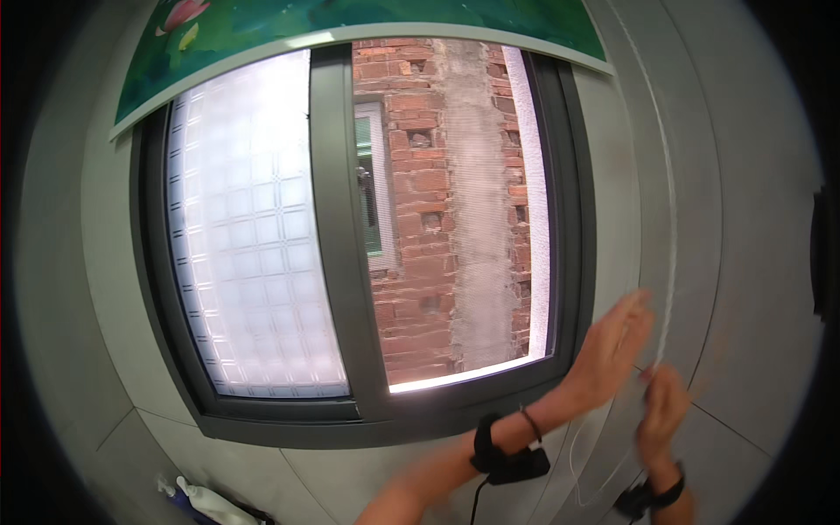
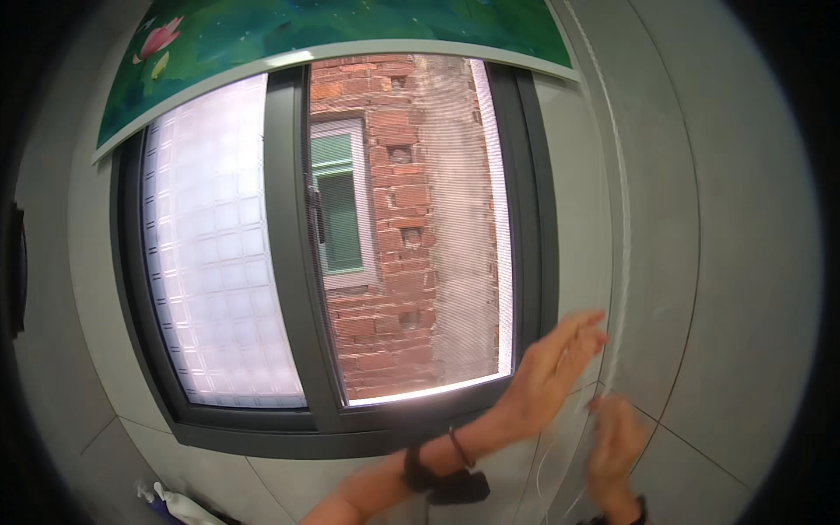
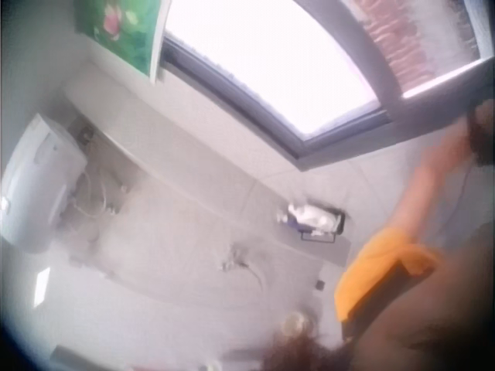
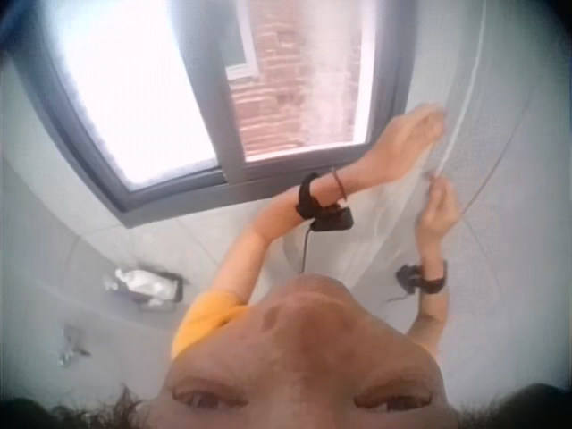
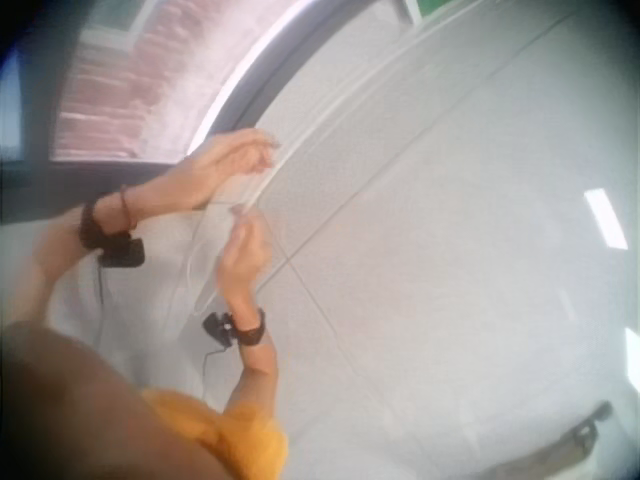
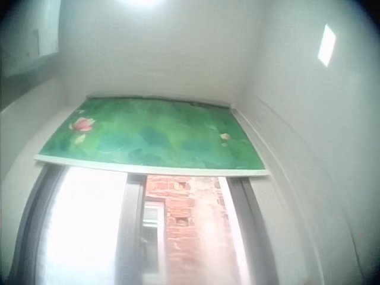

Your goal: Cleaning the toilet bowl and shower head.

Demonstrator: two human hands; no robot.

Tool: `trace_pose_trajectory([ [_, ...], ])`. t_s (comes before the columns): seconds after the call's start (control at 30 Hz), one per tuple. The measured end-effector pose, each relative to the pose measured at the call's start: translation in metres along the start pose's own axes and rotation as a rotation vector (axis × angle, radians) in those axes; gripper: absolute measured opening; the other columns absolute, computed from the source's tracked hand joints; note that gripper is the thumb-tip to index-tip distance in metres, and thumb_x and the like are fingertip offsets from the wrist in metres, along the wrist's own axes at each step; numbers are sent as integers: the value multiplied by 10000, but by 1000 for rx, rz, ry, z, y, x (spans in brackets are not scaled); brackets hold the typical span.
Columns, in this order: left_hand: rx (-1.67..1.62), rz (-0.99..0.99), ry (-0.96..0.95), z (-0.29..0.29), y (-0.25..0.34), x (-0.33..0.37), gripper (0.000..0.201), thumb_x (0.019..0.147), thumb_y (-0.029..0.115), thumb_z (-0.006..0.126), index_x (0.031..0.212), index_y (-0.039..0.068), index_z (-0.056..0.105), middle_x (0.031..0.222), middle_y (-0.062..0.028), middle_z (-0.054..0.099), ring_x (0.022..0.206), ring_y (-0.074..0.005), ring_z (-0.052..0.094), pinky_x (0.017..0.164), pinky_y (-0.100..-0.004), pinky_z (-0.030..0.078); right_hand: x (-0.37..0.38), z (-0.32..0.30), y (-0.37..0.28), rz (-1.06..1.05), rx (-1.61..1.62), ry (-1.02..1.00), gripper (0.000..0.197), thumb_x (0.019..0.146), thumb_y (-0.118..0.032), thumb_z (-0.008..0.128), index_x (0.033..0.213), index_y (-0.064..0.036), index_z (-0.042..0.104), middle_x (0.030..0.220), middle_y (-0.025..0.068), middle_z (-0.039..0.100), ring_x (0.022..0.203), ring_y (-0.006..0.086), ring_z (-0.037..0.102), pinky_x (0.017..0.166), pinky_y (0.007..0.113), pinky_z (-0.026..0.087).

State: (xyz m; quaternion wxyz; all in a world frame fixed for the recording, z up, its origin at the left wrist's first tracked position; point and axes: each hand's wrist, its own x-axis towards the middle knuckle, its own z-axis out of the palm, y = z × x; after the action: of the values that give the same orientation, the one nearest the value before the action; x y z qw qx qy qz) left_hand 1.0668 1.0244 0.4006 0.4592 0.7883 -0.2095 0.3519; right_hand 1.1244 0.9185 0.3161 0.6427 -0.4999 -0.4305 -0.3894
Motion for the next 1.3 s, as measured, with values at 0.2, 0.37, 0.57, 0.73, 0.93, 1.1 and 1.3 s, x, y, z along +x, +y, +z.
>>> trace_pose_trajectory([
  [0.2, -461, -169, 57, 9, 58, 66, 414, 966, 296, 374, 1241, -12, 400, 824, -31, 472, 626, -93, 457, 575, -221, 422, -121, -15, -15, 213, -106, -203, 167, 856, -33, 453, 756, 15, 578, 520, 85, 470, 412, 181, 446, 432, 306, 340],
  [0.37, -81, 18, 246, 12, 18, 58, 231, 955, 209, 400, 948, 19, 530, 584, 75, 328, 485, -14, 289, 420, -183, 222, -40, -33, -25, -130, -97, -239, 245, 880, -83, 396, 864, 52, 601, 773, 158, 578, 680, 215, 570, 611, 298, 444],
  [0.57, -2, -158, 152, 74, -28, -58, 242, 953, 216, 408, 1034, 40, 553, 687, 21, 431, 643, -61, 418, 578, -221, 362, 131, -7, -25, 408, 640, -64, 338, 913, -185, 465, 1171, 27, 515, 944, 109, 559, 859, 176, 545, 707, 270, 459],
  [0.73, -8, -425, -188, 87, -56, -101, 273, 960, 203, 385, 1095, 14, 529, 861, -127, 594, 741, -130, 550, 673, -292, 451, 191, -27, -17, 496, 947, -260, 289, 925, -254, 480, 1081, -22, 552, 634, -15, 463, 508, 52, 396, 413, 206, 305],
  [0.93, -129, -118, 29, 1, -21, -8, 509, 950, 331, 410, 1363, 50, 310, 1302, -170, 446, 1155, -260, 472, 979, -327, 357, 75, -19, -38, 84, 221, 12, 202, 914, -175, 474, 822, -31, 583, 562, -9, 424, 446, 79, 351, 413, 245, 271],
  [1.1, -517, -180, -119, 4, 49, 84, 480, 971, 347, 326, 1318, 16, 346, 1245, -155, 467, 1093, -215, 497, 938, -341, 407, -89, -49, -30, 219, -125, -382, 167, 877, -103, 464, 897, -6, 598, 807, 160, 595, 691, 291, 565, 612, 369, 434],
  [1.3, -430, -79, 69, 6, 61, 105, 299, 964, 285, 368, 1041, 15, 471, 672, 7, 460, 565, -88, 442, 518, -225, 384, -106, -58, -18, 41, -107, -323, 180, 893, -82, 438, 921, 20, 583, 815, 179, 601, 676, 305, 582, 601, 366, 451],
])
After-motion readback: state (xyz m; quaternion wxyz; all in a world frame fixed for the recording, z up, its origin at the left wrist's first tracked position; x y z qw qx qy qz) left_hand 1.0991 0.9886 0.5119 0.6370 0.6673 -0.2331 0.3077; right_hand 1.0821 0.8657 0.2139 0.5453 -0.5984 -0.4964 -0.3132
